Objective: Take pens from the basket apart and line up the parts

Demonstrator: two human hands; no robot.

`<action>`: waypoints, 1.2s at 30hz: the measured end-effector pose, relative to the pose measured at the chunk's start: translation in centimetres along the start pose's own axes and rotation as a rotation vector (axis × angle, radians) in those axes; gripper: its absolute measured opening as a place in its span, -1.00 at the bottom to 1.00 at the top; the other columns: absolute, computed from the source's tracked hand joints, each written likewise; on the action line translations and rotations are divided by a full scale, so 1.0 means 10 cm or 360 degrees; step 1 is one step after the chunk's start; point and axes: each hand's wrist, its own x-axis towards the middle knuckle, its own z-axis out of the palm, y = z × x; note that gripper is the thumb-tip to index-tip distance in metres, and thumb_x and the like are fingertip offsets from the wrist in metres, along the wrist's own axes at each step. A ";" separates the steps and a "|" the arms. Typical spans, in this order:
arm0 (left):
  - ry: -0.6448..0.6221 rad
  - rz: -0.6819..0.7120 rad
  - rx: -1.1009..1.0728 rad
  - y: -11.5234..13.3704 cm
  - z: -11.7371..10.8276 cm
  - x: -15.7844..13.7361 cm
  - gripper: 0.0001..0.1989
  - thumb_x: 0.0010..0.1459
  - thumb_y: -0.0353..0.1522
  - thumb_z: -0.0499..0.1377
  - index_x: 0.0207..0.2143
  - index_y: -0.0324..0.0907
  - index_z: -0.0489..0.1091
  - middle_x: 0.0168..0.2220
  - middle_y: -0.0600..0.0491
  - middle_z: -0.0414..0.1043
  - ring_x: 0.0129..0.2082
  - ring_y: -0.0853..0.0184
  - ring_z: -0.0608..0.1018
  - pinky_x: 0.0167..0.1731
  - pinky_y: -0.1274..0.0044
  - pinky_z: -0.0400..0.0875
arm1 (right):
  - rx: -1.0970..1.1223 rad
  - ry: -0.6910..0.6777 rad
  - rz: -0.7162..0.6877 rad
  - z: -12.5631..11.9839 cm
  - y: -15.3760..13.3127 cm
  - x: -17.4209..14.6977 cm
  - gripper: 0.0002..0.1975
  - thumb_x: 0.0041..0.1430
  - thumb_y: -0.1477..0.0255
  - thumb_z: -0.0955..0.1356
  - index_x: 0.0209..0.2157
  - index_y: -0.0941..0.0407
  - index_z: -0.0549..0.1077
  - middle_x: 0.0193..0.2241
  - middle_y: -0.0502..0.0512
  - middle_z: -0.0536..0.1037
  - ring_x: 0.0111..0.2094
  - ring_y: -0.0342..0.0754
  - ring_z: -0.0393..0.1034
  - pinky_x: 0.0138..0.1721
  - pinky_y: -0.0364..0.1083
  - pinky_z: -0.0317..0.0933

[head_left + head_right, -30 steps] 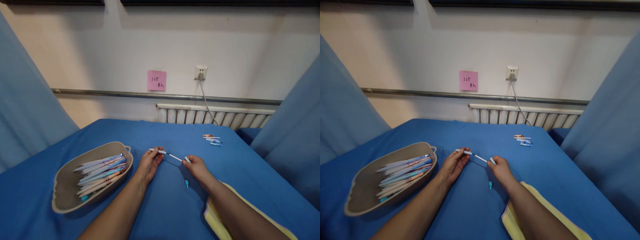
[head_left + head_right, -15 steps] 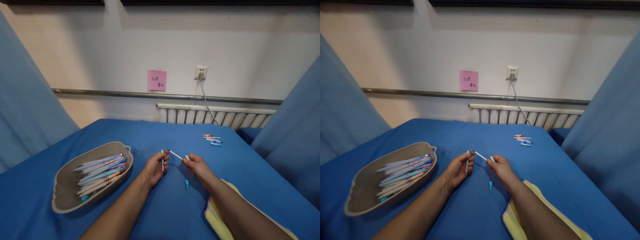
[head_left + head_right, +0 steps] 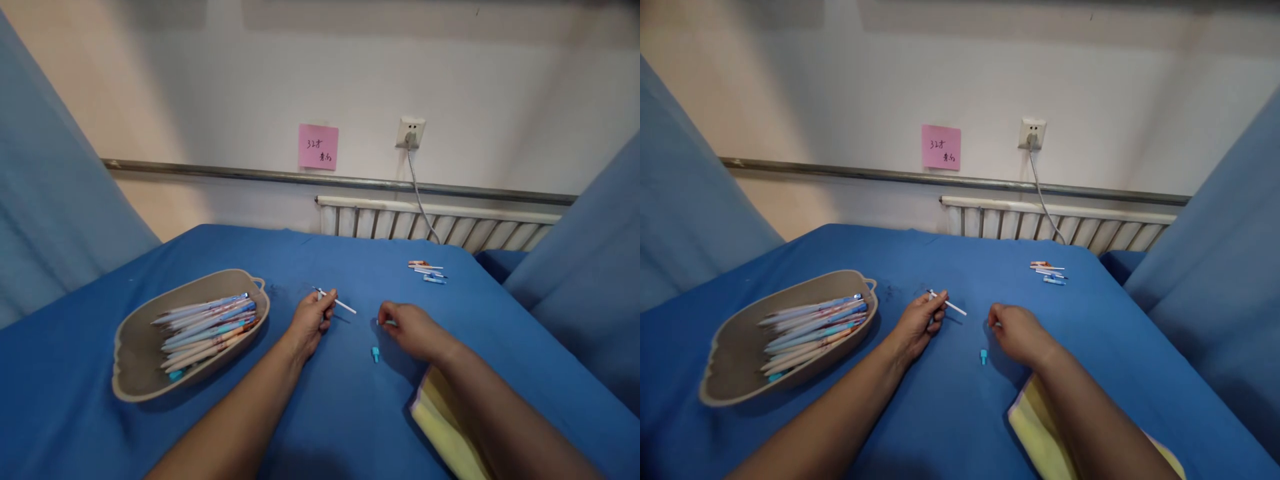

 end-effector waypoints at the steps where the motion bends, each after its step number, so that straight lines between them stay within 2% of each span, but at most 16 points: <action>1: -0.0003 -0.0001 -0.0006 0.00 0.00 0.00 -0.67 -0.13 -0.21 0.31 -0.49 -0.22 0.26 -0.60 0.21 0.19 -0.71 0.60 0.20 -0.80 0.74 -0.10 | -0.0003 -0.0034 -0.0047 -0.01 0.01 0.00 -0.81 0.03 0.56 0.28 -0.29 0.08 0.42 -0.34 0.08 0.54 -0.32 -0.07 0.36 -0.35 -0.17 0.01; 8: -0.0004 -0.0013 -0.0024 -0.01 0.01 0.00 -0.69 -0.12 -0.23 0.32 -0.49 -0.23 0.27 -0.60 0.21 0.19 -0.71 0.60 0.21 -0.80 0.74 -0.08 | -0.0097 -0.0096 -0.0070 -0.02 0.01 -0.01 -0.83 0.02 0.53 0.29 -0.33 0.08 0.46 -0.42 0.06 0.55 -0.41 -0.09 0.33 -0.40 -0.16 -0.01; 15: 0.0003 -0.0014 -0.0009 -0.02 0.00 0.02 -0.69 -0.09 -0.22 0.29 -0.47 -0.23 0.26 -0.55 0.17 0.24 -0.69 0.60 0.23 -0.81 0.74 -0.07 | -0.0174 -0.0206 0.0026 0.01 0.07 0.02 -0.85 0.02 0.51 0.31 -0.32 0.08 0.46 -0.38 0.06 0.55 -0.36 -0.08 0.35 -0.37 -0.17 0.02; 19: 0.0001 -0.0021 0.0021 -0.03 -0.01 0.03 -0.69 -0.08 -0.22 0.29 -0.47 -0.22 0.25 -0.55 0.17 0.24 -0.70 0.59 0.21 -0.82 0.74 -0.08 | -0.0192 -0.0225 0.0046 0.02 0.07 0.03 -0.83 0.11 0.48 0.27 -0.26 0.10 0.45 -0.29 0.13 0.54 -0.25 -0.04 0.37 -0.30 -0.16 0.05; 21: 0.0002 -0.0016 0.0025 -0.03 -0.02 0.04 -0.69 -0.08 -0.21 0.28 -0.47 -0.22 0.25 -0.55 0.17 0.24 -0.69 0.59 0.21 -0.81 0.75 -0.07 | -0.0143 -0.0196 0.0043 0.04 0.06 0.04 -0.83 0.16 0.47 0.23 -0.23 0.12 0.42 -0.29 0.15 0.54 -0.27 -0.05 0.38 -0.31 -0.16 0.06; 26: -0.0009 -0.0013 0.0034 -0.02 -0.02 0.03 -0.69 -0.08 -0.21 0.28 -0.49 -0.22 0.25 -0.57 0.17 0.23 -0.69 0.59 0.21 -0.80 0.75 -0.05 | 0.0029 -0.0081 -0.0084 0.11 0.00 0.05 -0.83 0.17 0.43 0.23 -0.20 0.12 0.35 -0.34 0.09 0.53 -0.34 -0.08 0.37 -0.35 -0.17 0.06; 31: -0.0016 -0.0001 0.0039 -0.03 -0.02 0.03 -0.69 -0.09 -0.21 0.28 -0.48 -0.22 0.26 -0.57 0.17 0.24 -0.69 0.58 0.22 -0.79 0.74 -0.03 | 0.0014 -0.0050 -0.0271 0.22 -0.12 0.08 -0.76 0.10 0.37 0.33 -0.16 0.06 0.42 -0.23 0.07 0.49 -0.25 -0.08 0.37 -0.25 -0.18 0.09; 36: -0.0005 -0.0006 0.0022 -0.03 -0.02 0.03 -0.69 -0.10 -0.22 0.29 -0.48 -0.22 0.26 -0.57 0.18 0.24 -0.69 0.58 0.23 -0.79 0.74 -0.04 | -0.0171 -0.0069 -0.0230 0.28 -0.19 0.12 -0.81 0.12 0.37 0.30 -0.22 0.07 0.45 -0.23 0.09 0.49 -0.21 -0.06 0.37 -0.22 -0.17 0.09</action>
